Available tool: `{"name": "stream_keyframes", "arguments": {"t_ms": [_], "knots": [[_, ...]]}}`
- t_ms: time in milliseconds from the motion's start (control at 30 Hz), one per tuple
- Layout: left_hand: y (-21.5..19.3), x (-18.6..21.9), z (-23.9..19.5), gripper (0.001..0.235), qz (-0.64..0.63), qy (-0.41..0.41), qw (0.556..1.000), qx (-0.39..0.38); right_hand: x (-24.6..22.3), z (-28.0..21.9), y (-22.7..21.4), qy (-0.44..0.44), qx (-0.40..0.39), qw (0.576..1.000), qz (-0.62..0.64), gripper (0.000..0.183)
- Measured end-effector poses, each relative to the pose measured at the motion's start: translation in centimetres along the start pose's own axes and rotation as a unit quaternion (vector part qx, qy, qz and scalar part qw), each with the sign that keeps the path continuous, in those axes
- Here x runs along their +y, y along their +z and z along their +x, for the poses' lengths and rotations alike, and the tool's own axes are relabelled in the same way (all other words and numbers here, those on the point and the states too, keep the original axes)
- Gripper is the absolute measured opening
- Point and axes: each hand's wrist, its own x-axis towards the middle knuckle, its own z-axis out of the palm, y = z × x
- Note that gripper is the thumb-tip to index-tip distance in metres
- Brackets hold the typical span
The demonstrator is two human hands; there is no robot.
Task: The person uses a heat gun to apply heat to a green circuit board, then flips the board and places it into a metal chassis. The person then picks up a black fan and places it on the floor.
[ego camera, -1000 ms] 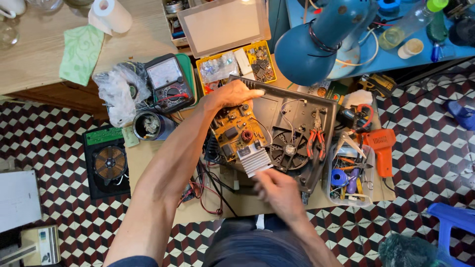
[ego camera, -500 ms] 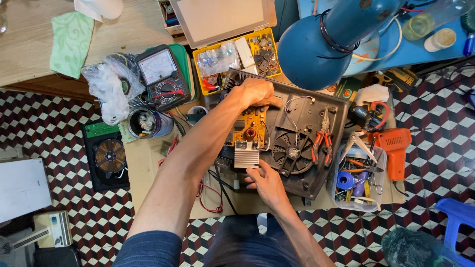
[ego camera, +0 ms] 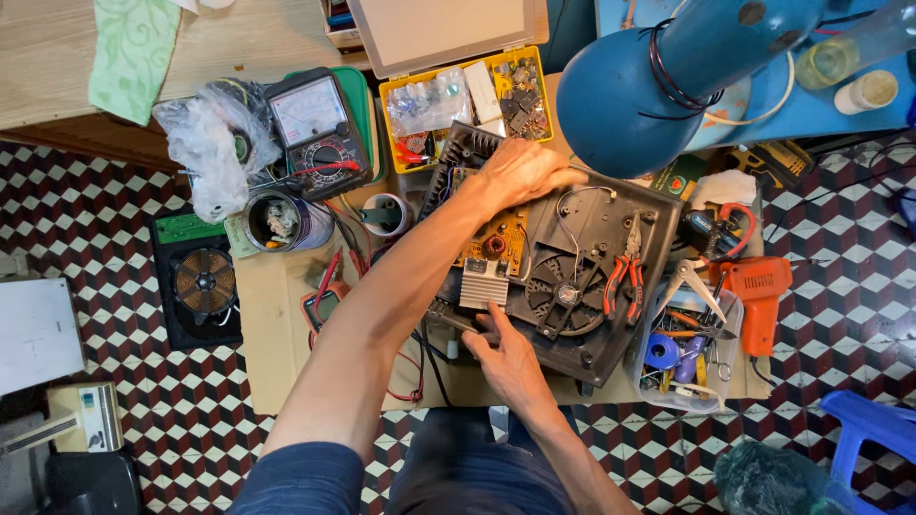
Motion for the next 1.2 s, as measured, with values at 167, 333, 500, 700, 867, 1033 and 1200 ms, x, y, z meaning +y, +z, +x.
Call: {"name": "stream_keyframes", "arguments": {"t_ms": [167,333,500,700,867,1033,1200], "knots": [[-3.6,3.8,-6.9,0.034,-0.166,-0.082,0.945,0.268,0.7,-3.3,-3.0,-0.032,-0.006,0.998,0.055,0.057],[-4.5,7.5,-19.4,0.035,-0.263,-0.339,0.837,0.340,1.7,-5.9,-7.2,-0.009,0.062,0.994,0.087,0.045],[0.9,10.7,-25.2,0.029,-0.259,-0.399,0.815,0.331,3.6,-6.3,-7.8,-0.002,0.113,0.990,0.081,0.043],[8.2,11.4,-29.9,0.037,-0.158,-0.424,0.799,0.396,5.6,-7.1,-5.3,-0.007,0.100,0.993,0.066,0.043],[10.1,11.1,-30.9,0.043,-0.348,-0.425,0.783,0.291,5.7,-6.0,-5.1,-0.028,0.066,0.997,0.022,0.044],[4.9,14.9,-30.1,0.045,-0.170,-0.498,0.832,0.175,4.3,-4.2,-6.6,-0.054,0.049,0.991,-0.111,0.043],[-0.3,14.9,-26.3,0.040,-0.185,-0.502,0.822,0.195,3.3,-3.6,-5.9,-0.087,-0.029,0.975,-0.203,0.044]]}}
